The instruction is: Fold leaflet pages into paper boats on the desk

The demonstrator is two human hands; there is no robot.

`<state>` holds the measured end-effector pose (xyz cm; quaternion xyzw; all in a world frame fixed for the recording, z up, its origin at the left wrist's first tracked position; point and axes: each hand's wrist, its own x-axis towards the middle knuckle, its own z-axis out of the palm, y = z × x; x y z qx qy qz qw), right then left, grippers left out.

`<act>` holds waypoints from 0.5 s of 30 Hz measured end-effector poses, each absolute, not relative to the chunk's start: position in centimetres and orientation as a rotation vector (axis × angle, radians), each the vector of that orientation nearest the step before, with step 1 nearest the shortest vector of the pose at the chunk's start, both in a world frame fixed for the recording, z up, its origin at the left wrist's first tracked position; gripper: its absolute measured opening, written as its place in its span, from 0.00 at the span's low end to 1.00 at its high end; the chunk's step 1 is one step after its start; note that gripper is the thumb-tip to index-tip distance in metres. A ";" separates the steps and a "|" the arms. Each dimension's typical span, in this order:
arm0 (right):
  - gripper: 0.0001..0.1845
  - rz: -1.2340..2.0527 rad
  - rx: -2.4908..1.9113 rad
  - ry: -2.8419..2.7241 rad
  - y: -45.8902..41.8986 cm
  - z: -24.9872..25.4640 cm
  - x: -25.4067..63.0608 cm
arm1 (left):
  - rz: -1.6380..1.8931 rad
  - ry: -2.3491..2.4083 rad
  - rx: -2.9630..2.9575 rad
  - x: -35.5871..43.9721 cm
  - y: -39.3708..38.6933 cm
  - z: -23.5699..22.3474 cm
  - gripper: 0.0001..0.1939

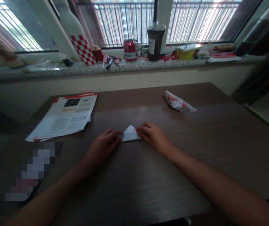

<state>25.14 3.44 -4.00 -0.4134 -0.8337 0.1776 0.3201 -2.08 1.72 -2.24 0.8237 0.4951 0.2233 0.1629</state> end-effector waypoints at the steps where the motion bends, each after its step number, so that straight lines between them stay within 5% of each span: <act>1: 0.10 0.449 -1.082 -2.205 3.4 -4.1 25.1 | 0.630 1.403 2.374 -2.1 1.7 -2.3 0.12; 9: 0.15 0.439 -1.090 -2.273 3.5 -4.4 25.1 | 0.569 1.374 2.482 -2.2 1.6 -2.7 0.16; 15: 0.10 0.507 -0.990 -2.331 3.1 -4.0 25.3 | 0.630 1.355 2.441 -2.0 1.3 -2.3 0.09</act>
